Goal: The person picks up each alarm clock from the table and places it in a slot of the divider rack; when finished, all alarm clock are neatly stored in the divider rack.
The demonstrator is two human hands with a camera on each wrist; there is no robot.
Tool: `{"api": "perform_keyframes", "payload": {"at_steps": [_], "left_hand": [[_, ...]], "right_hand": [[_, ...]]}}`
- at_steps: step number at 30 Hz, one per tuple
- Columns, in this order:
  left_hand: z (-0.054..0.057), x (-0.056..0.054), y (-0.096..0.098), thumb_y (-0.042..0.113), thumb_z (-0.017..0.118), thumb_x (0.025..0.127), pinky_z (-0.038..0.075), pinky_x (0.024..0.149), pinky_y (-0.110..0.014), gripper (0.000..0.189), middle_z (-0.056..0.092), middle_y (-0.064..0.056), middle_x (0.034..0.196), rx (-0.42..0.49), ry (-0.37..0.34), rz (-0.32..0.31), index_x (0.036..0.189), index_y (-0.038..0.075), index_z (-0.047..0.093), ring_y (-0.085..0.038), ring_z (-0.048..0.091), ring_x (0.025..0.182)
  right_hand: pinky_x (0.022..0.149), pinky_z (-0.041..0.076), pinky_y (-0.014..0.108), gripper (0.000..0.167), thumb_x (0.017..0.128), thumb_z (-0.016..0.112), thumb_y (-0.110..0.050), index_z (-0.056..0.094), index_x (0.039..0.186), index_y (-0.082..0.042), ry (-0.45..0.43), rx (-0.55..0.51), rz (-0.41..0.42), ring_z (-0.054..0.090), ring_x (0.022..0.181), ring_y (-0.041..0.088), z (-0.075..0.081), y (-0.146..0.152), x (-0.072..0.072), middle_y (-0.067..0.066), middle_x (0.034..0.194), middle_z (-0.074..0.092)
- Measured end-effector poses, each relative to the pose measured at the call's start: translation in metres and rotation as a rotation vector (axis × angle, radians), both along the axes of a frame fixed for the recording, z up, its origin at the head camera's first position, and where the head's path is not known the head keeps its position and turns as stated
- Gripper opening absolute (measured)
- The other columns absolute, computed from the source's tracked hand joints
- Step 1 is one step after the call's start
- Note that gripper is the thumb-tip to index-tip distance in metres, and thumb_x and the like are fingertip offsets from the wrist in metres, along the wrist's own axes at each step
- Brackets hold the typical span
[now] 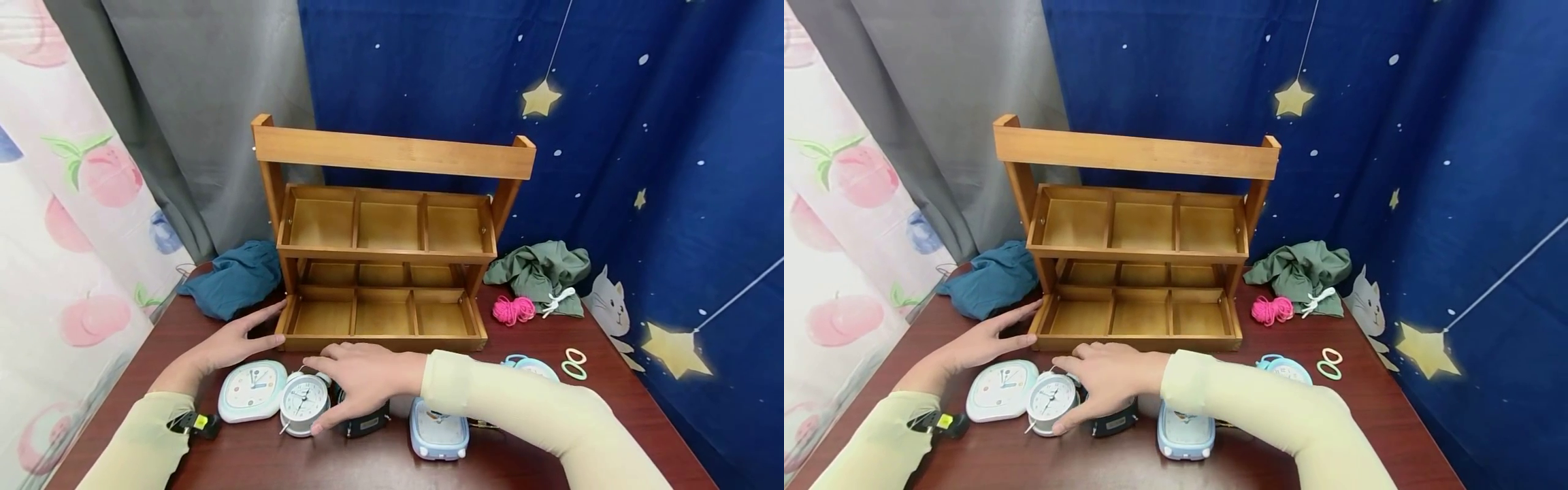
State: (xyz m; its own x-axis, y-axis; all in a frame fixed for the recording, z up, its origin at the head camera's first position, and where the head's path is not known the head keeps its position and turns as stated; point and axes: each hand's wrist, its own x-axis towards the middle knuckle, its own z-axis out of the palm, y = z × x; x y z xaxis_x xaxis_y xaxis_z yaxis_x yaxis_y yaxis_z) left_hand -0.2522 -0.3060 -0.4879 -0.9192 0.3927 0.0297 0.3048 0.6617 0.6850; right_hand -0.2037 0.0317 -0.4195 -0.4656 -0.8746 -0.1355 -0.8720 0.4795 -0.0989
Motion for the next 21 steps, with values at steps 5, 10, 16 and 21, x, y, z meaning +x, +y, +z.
{"api": "perform_keyframes", "payload": {"at_steps": [5, 10, 16, 21], "left_hand": [[-0.002, 0.0, 0.0, 0.05, 0.072, 0.108, 0.033, 0.119, -0.08, 0.082, 0.035, -0.023, 0.178, -0.029, 0.001, -0.003, 0.176, 0.019, 0.037, -0.055, 0.032, 0.16], [-0.004, 0.0, -0.002, 0.05, 0.072, 0.108, 0.034, 0.119, -0.08, 0.08, 0.036, -0.022, 0.178, -0.026, 0.001, -0.002, 0.176, 0.022, 0.039, -0.054, 0.033, 0.16], [-0.004, 0.001, -0.003, 0.049, 0.074, 0.108, 0.033, 0.121, -0.078, 0.078, 0.038, -0.017, 0.178, 0.012, -0.007, 0.002, 0.175, 0.024, 0.042, -0.05, 0.032, 0.162], [-0.002, 0.0, -0.003, 0.048, 0.074, 0.107, 0.031, 0.122, -0.078, 0.079, 0.04, -0.017, 0.177, 0.034, -0.034, 0.007, 0.175, 0.024, 0.041, -0.05, 0.032, 0.162]], "right_hand": [[0.096, 0.053, 0.026, 0.102, 0.089, 0.065, -0.091, 0.051, 0.167, -0.027, -0.038, 0.03, -0.057, 0.062, 0.12, 0.009, 0.0, -0.014, 0.007, -0.006, 0.145, 0.062], [0.089, 0.052, 0.026, 0.099, 0.087, 0.067, -0.092, 0.057, 0.162, -0.027, -0.052, 0.032, -0.101, 0.063, 0.11, 0.007, -0.007, -0.024, 0.01, -0.008, 0.136, 0.065], [0.086, 0.053, 0.026, 0.094, 0.086, 0.074, -0.088, 0.064, 0.153, -0.023, -0.042, 0.01, -0.146, 0.062, 0.105, 0.006, -0.015, -0.032, 0.011, -0.009, 0.126, 0.066], [0.075, 0.05, 0.022, 0.074, 0.082, 0.083, -0.079, 0.073, 0.131, -0.023, -0.054, -0.022, -0.167, 0.058, 0.093, 0.002, -0.015, -0.035, 0.01, -0.012, 0.109, 0.063]]}}
